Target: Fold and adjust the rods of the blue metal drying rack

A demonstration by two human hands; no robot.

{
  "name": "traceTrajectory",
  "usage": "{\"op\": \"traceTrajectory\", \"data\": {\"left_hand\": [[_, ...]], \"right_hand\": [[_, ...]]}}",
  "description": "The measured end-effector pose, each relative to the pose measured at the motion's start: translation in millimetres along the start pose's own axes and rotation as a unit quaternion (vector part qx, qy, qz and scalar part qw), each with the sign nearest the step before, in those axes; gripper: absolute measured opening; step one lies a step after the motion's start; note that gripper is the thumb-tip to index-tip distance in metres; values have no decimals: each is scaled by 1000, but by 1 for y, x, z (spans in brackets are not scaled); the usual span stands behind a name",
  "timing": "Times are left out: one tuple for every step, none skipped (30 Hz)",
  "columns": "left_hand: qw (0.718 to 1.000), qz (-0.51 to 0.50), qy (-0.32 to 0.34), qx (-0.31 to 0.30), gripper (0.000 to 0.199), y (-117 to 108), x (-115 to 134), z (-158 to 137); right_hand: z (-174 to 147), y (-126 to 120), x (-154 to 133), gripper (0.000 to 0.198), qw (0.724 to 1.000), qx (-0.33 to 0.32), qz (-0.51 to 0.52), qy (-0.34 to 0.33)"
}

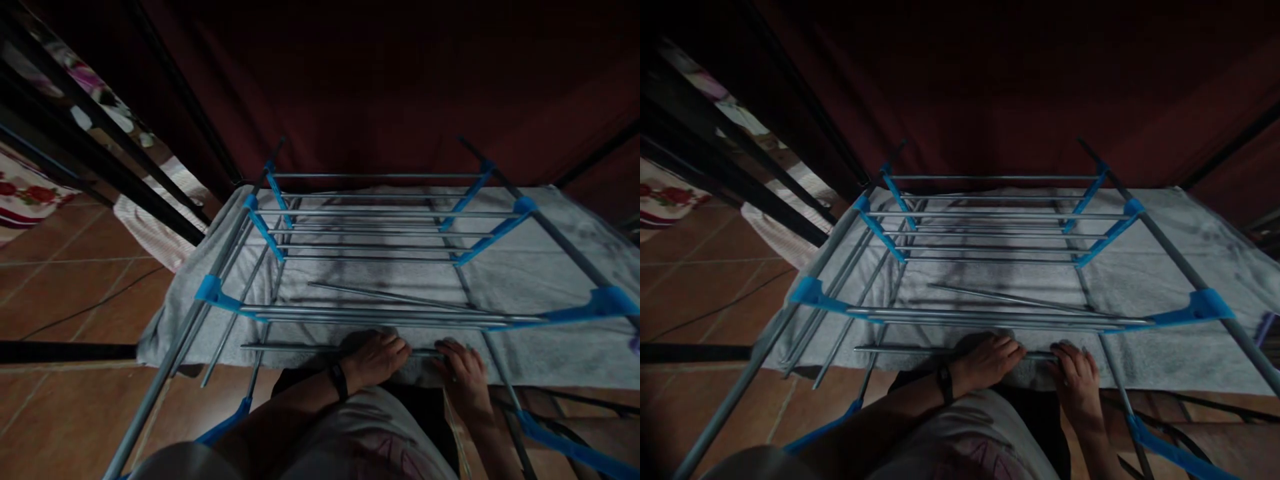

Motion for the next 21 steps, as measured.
{"op": "traceTrajectory", "data": {"left_hand": [[1000, 1, 4, 0, 24, -1, 2, 1], [1000, 2, 7, 0, 23, -2, 3, 2], [1000, 1, 9, 0, 22, -3, 4, 4], [1000, 0, 11, 2, 22, -4, 5, 5], [1000, 0, 11, 5, 23, -6, 5, 7], [1000, -1, 13, 8, 23, -7, 5, 9], [1000, -1, 15, 11, 23, -9, 5, 12], [1000, -3, 19, 14, 23, -10, 6, 14], [1000, -5, 24, 18, 23, -10, 6, 17], [999, -8, 28, 21, 23, -10, 6, 20], [999, -11, 31, 23, 24, -9, 6, 22], [999, -14, 30, 24, 24, -7, 6, 24], [999, -17, 25, 25, 25, -5, 5, 26], [999, -20, 17, 25, 27, -3, 4, 26], [999, -25, 9, 24, 29, 0, 2, 26], [999, -31, 1, 23, 31, 2, 1, 26], [999, -37, -5, 22, 33, 4, -1, 25], [999, -43, -11, 21, 34, 6, -4, 24], [999, -47, -15, 22, 35, 8, -6, 23], [998, -48, -18, 24, 35, 8, -8, 22], [998, -46, -21, 28, 35, 8, -10, 21]], "right_hand": [[1, 0, 0, 30, 1000, -4, -7, -7], [1, -1, 0, 30, 1000, -7, -14, -13], [1, -1, 0, 30, 1000, -9, -20, -17], [1, -1, 1, 30, 999, -11, -23, -19], [1, -1, 2, 29, 999, -14, -25, -22], [0, -1, 3, 28, 999, -19, -25, -25], [0, 0, 5, 28, 999, -24, -24, -27], [-1, 0, 7, 27, 999, -30, -22, -28], [-1, 0, 10, 28, 999, -34, -20, -27], [-1, 0, 14, 28, 999, -36, -20, -23], [-1, 0, 17, 29, 999, -36, -21, -15], [-1, -1, 21, 29, 999, -35, -22, -6], [0, -3, 23, 29, 999, -35, -24, 1], [1, -4, 23, 29, 999, -35, -25, 7], [2, -5, 23, 29, 999, -34, -26, 13], [3, -7, 22, 29, 999, -33, -26, 20], [5, -8, 20, 30, 999, -30, -26, 28], [8, -9, 18, 31, 999, -26, -25, 37], [10, -10, 16, 32, 998, -22, -22, 46], [12, -11, 14, 33, 998, -19, -17, 53], [15, -11, 12, 34, 998, -16, -11, 57]]}}
Point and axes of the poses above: each hand's wrist, its own z-axis towards the middle knuckle, its own y-axis out of the palm, x = y × z, the point moved 6 cm from there along z, towards the middle knuckle, and after that the axes turned 4 degrees about -y, right-handed, at the moved point
